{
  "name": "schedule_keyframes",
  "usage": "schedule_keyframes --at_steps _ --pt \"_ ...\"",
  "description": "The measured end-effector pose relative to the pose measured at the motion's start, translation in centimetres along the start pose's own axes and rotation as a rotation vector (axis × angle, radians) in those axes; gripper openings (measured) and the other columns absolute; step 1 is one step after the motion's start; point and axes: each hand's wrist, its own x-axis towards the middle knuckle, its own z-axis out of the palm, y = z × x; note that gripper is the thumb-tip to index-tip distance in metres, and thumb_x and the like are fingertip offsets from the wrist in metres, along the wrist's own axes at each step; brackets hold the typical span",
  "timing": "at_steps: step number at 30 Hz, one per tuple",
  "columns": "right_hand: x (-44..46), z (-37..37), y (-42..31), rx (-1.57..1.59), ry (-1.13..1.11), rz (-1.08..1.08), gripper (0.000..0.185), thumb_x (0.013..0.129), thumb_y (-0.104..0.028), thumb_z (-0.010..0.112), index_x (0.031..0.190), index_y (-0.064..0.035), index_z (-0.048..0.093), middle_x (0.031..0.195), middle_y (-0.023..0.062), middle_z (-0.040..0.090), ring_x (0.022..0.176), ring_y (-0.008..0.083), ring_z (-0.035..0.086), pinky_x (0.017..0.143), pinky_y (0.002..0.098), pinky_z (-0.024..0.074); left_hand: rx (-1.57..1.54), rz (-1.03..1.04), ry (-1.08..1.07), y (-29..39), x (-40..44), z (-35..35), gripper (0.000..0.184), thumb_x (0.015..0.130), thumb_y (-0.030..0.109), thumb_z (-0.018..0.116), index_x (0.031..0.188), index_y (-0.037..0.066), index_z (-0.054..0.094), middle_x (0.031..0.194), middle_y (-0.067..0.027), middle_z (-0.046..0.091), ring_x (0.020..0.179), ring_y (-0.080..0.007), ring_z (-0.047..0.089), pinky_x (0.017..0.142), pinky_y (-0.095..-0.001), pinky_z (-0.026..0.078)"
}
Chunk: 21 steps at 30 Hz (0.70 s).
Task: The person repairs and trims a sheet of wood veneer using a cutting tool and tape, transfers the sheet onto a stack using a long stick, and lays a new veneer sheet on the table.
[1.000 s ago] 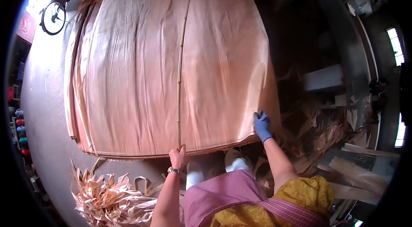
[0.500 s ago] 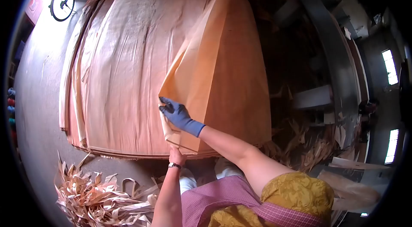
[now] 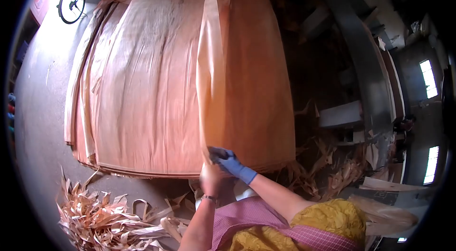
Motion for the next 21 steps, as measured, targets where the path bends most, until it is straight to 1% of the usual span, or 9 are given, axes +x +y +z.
schedule_keyframes --at_steps 2,4,8,10,13,15,16,17,21 --pt "-1.3 -3.5 4.3 0.271 0.095 -0.035 0.025 0.093 -0.014 0.062 0.114 0.0002 0.062 0.109 0.0072 0.069 0.09 0.0176 0.067 0.074 0.0279 0.0542 -0.204 -0.156 0.009 1.5 -1.8 0.0 0.012 0.087 0.018 0.062 0.091 0.007 0.061 0.064 -0.0039 0.056 0.048 -0.0162 0.053 0.04 -0.0299 0.04" --pt "-3.1 -5.0 5.5 0.027 0.566 0.166 0.024 0.093 -0.023 0.062 0.103 -0.0011 0.064 0.098 0.0066 0.071 0.079 0.0219 0.068 0.067 0.0334 0.0544 -0.276 -0.431 -0.033 8.3 -5.1 0.1 0.009 0.086 0.013 0.06 0.09 0.005 0.063 0.066 -0.0047 0.057 0.048 -0.0165 0.052 0.04 -0.0299 0.039" --pt "-4.9 -5.8 13.9 -0.628 0.544 -0.015 0.04 0.09 -0.042 0.063 0.092 -0.0017 0.066 0.088 0.0089 0.072 0.072 0.0229 0.067 0.066 0.0428 0.0527 -0.408 -0.575 -0.104 18.4 -8.8 2.1 0.01 0.088 0.01 0.054 0.089 0.006 0.062 0.069 -0.0047 0.056 0.049 -0.0184 0.051 0.039 -0.0303 0.038" --pt "-7.1 -1.5 8.2 -0.299 0.48 -0.207 0.042 0.091 -0.043 0.062 0.096 -0.0018 0.066 0.087 0.0094 0.071 0.077 0.0224 0.067 0.069 0.0388 0.0526 -0.458 -0.636 -0.03 20.7 -9.8 3.0 0.011 0.088 0.01 0.052 0.095 0.01 0.061 0.072 -0.0042 0.056 0.05 -0.0194 0.051 0.039 -0.0309 0.038" --pt "-9.9 2.2 -0.9 0.019 0.693 0.323 0.035 0.095 -0.036 0.059 0.101 -0.0029 0.066 0.088 0.0085 0.069 0.082 0.0196 0.065 0.071 0.0339 0.0514 -0.42 -0.623 -0.078 25.8 -11.9 3.8 0.014 0.09 0.015 0.056 0.104 0.016 0.059 0.078 -0.0022 0.058 0.059 -0.0191 0.054 0.047 -0.0331 0.045" --pt "-10.0 1.4 0.9 0.209 0.605 0.172 0.031 0.095 -0.035 0.059 0.108 -0.0074 0.066 0.095 0.0026 0.069 0.082 0.0135 0.061 0.074 0.029 0.0496 -0.393 -0.6 -0.107 28.4 -12.5 4.2 0.02 0.093 0.018 0.058 0.111 0.009 0.063 0.098 -0.0066 0.065 0.083 -0.0196 0.064 0.069 -0.0337 0.053" --pt "-10.4 1.6 0.3 0.304 0.561 0.096 0.03 0.095 -0.034 0.06 0.111 -0.0096 0.066 0.098 -0.0003 0.068 0.082 0.0104 0.059 0.075 0.0266 0.0487 -0.383 -0.564 -0.141 29.3 -13.1 4.5 0.02 0.094 0.019 0.058 0.111 0.009 0.063 0.098 -0.0062 0.065 0.083 -0.019 0.064 0.069 -0.033 0.053" --pt "-11.3 1.3 -0.2 0.098 0.518 0.021 0.023 0.094 -0.033 0.062 0.099 -0.0114 0.068 0.088 0.0008 0.064 0.075 0.0135 0.057 0.064 0.03 0.0476 -0.372 -0.531 -0.177 30.0 -13.7 5.0 0.021 0.094 0.019 0.057 0.112 0.009 0.063 0.098 -0.0058 0.066 0.083 -0.0184 0.064 0.069 -0.0323 0.052" --pt "-14.1 1.0 -7.3 0.163 0.347 0.217 0.027 0.086 -0.033 0.072 0.1 -0.0101 0.067 0.089 -0.0008 0.063 0.074 0.0111 0.055 0.064 0.0289 0.0475 -0.154 -0.444 -0.363 33.4 -15.6 5.7 0.021 0.098 0.023 0.051 0.105 0.006 0.06 0.085 -0.0034 0.059 0.072 -0.0153 0.055 0.064 -0.0295 0.048"
